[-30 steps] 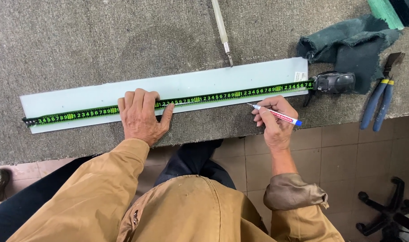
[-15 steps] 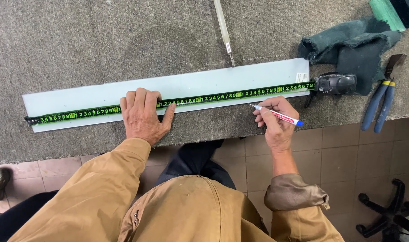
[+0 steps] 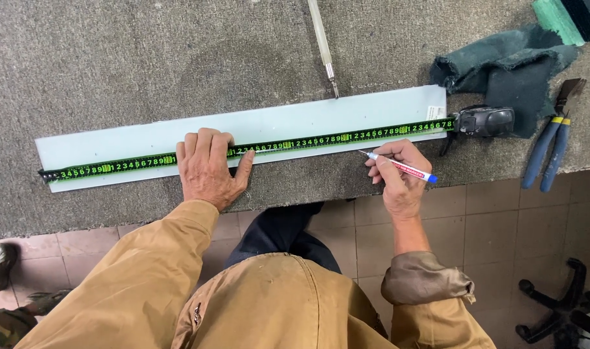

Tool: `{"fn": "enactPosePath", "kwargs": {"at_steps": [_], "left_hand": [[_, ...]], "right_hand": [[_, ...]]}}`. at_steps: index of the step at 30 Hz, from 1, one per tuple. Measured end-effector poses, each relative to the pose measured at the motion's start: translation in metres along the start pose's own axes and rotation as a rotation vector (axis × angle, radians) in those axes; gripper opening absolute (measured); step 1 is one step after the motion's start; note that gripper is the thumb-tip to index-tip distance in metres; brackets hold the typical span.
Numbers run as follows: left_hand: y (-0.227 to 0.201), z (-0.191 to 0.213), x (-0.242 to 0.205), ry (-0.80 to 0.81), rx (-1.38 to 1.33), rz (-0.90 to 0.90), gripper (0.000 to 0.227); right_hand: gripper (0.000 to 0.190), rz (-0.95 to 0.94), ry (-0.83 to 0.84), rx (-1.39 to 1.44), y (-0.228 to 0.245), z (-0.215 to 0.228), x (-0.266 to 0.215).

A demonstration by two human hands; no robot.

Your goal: Measuring and marking a white strip of material using a tape measure and a pen on a workshop table.

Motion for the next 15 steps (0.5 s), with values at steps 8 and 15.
{"fn": "enactPosePath", "kwargs": {"at_steps": [8, 15], "left_hand": [[0.0003, 0.0000, 0.0005, 0.018, 0.017, -0.005, 0.035], [-0.0012, -0.0007, 0.0013, 0.036, 0.007, -0.010, 0.038]], "right_hand": [[0.013, 0.006, -0.003, -0.019, 0.0003, -0.0007, 0.0003], [0.012, -0.014, -0.018, 0.012, 0.0018, -0.0002, 0.0016]]}}
Point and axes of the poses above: each hand's wrist, its own x-axis towards the middle knuckle, its own z-axis out of the back of the hand, y = z × x, the point moved 9 cm from there along x, towards the middle knuckle, and after that the axes turned 6 degrees about -y, right-handed, at the moved point
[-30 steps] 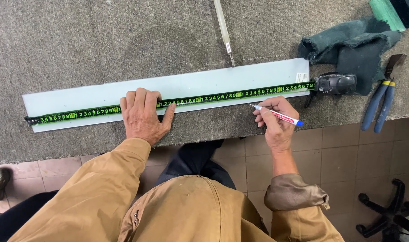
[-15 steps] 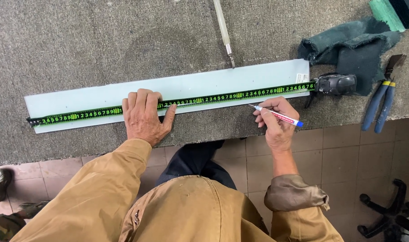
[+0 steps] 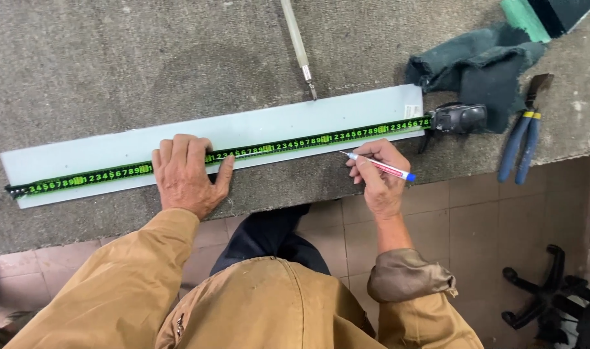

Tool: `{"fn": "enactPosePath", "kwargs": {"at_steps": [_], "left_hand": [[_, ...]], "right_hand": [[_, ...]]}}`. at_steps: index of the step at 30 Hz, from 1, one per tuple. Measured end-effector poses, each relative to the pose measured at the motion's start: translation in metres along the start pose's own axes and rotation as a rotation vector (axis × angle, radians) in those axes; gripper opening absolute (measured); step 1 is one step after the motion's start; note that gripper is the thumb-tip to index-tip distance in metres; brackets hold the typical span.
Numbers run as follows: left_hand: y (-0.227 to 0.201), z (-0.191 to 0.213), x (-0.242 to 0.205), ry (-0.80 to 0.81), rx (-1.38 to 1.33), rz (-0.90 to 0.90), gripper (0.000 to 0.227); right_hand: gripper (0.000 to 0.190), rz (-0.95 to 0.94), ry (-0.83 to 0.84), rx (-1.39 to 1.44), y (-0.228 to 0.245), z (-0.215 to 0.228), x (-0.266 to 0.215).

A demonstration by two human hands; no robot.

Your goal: Measuring and marking a white strip of material using a tape measure and a pen on a workshop table.

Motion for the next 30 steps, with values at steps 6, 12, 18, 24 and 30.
{"fn": "enactPosePath", "kwargs": {"at_steps": [6, 12, 18, 24, 30], "left_hand": [[0.0008, -0.0007, -0.0006, -0.010, 0.004, 0.004, 0.039], [0.0004, 0.0002, -0.0003, -0.018, -0.003, 0.000, 0.037], [0.0003, 0.0006, -0.0005, -0.017, -0.006, 0.002, 0.035], [-0.0002, 0.0005, -0.0014, -0.013, -0.011, 0.003, 0.035], [-0.0009, 0.0010, -0.0002, -0.020, -0.004, 0.000, 0.036]], "right_hand": [[0.012, 0.002, 0.008, 0.011, -0.0022, 0.0003, -0.0007], [0.011, 0.017, 0.019, 0.009, 0.0017, -0.0015, 0.0005], [0.011, 0.016, 0.026, 0.014, 0.0002, -0.0007, 0.0008], [0.011, 0.001, 0.025, 0.017, -0.0002, -0.0008, 0.0001], [0.011, 0.014, 0.006, 0.016, 0.0027, -0.0003, -0.0004]]}}
Point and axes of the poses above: each hand's wrist, its own x-axis towards the middle knuckle, its own z-axis out of the back of the hand, y = z × x, the point moved 9 cm from there along x, towards the middle knuckle, and after that the axes turned 6 degrees about -y, right-handed, at the moved point
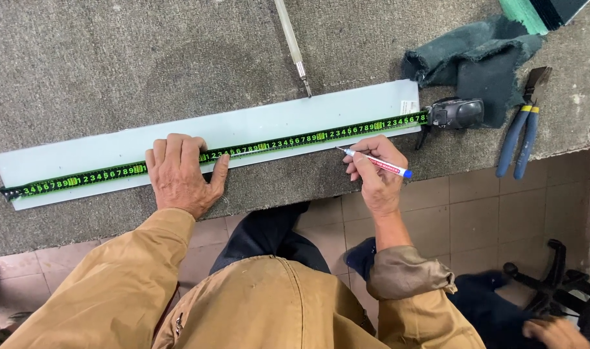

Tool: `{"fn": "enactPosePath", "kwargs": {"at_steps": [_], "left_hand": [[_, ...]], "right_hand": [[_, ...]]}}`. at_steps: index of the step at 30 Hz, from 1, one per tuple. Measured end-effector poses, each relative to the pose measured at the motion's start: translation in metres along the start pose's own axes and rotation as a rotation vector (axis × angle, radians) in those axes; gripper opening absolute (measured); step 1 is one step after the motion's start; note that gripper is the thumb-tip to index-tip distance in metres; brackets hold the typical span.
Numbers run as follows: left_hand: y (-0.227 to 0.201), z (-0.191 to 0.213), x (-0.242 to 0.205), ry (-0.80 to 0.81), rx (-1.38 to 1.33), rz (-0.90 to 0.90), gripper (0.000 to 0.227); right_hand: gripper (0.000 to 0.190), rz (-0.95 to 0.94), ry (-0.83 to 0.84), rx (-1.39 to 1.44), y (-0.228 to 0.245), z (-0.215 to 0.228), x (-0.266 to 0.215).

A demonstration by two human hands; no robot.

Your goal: Measuring and marking a white strip of material using a tape measure and a pen on a workshop table.

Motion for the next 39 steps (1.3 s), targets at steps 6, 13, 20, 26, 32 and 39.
{"fn": "enactPosePath", "kwargs": {"at_steps": [6, 13, 20, 26, 32, 39], "left_hand": [[0.004, -0.003, -0.003, -0.002, 0.009, -0.011, 0.039], [0.004, -0.004, -0.005, 0.005, 0.019, -0.019, 0.042], [0.008, -0.007, -0.009, 0.004, 0.029, -0.019, 0.042], [0.007, -0.005, -0.009, 0.003, -0.009, -0.028, 0.041], [0.011, -0.009, -0.012, 0.015, 0.013, -0.025, 0.041], [0.012, -0.010, -0.013, 0.017, 0.025, -0.019, 0.041]], "right_hand": [[0.010, 0.061, -0.076, -0.048, 0.003, 0.003, -0.004], [0.007, 0.213, -0.210, -0.167, 0.020, 0.005, -0.008], [0.007, 0.254, -0.222, -0.233, 0.017, 0.010, -0.008], [0.006, 0.271, -0.185, -0.244, 0.020, 0.008, -0.005], [0.005, 0.263, -0.186, -0.240, 0.024, 0.006, -0.004], [0.004, 0.265, -0.170, -0.253, 0.022, 0.007, -0.003]]}}
Point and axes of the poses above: each hand's wrist, its own x-axis towards the middle knuckle, its own z-axis out of the back of the hand, y = z × x, the point moved 9 cm from there along x, towards the middle knuckle, and after that the axes turned 6 degrees about -y, right-handed, at the moved point
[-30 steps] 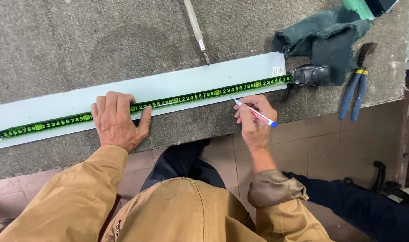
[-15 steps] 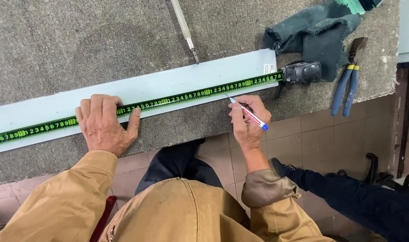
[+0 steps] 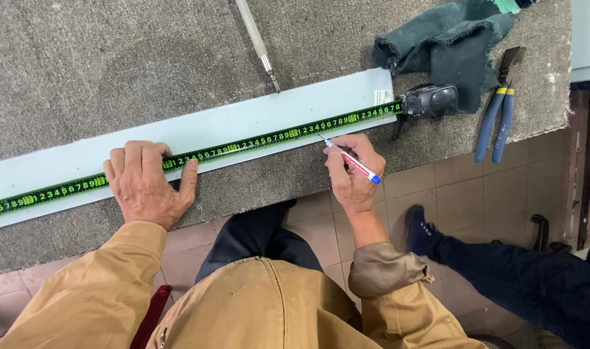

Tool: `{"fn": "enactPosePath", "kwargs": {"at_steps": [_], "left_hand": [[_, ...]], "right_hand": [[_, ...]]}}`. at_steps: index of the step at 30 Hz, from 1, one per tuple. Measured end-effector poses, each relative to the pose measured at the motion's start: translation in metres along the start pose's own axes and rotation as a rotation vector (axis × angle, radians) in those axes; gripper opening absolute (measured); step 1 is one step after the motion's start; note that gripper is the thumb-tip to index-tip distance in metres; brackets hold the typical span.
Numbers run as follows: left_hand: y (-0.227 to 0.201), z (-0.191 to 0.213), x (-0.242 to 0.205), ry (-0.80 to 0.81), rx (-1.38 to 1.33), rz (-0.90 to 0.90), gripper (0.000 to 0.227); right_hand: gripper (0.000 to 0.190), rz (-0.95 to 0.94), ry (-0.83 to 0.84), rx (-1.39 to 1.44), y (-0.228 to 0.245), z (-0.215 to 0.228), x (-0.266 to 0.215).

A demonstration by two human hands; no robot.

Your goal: Measuring and marking a white strip of material using a tape measure and a pen on a workshop table.

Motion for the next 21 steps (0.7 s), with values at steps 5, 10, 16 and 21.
{"fn": "enactPosePath", "kwargs": {"at_steps": [5, 10, 16, 21], "left_hand": [[-0.004, 0.004, 0.003, 0.009, -0.012, 0.005, 0.042], [-0.011, 0.006, 0.006, 0.058, 0.054, 0.003, 0.043], [-0.004, -0.001, -0.001, 0.101, 0.086, 0.013, 0.048], [-0.003, -0.001, -0.002, 0.099, 0.084, 0.008, 0.050]], "right_hand": [[0.004, 0.022, -0.024, -0.058, 0.009, 0.002, 0.000], [0.013, -0.115, -0.018, -0.158, 0.009, 0.021, 0.003], [0.010, -0.177, -0.129, -0.104, -0.021, 0.064, 0.023], [0.011, -0.162, -0.120, -0.141, -0.020, 0.062, 0.024]]}}
Point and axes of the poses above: each hand's wrist, its own x-axis towards the middle knuckle, its own z-axis out of the back of the hand, y = z × x, the point moved 9 cm from there along x, towards the middle knuckle, and after that the axes turned 6 degrees about -y, right-handed, at the moved point
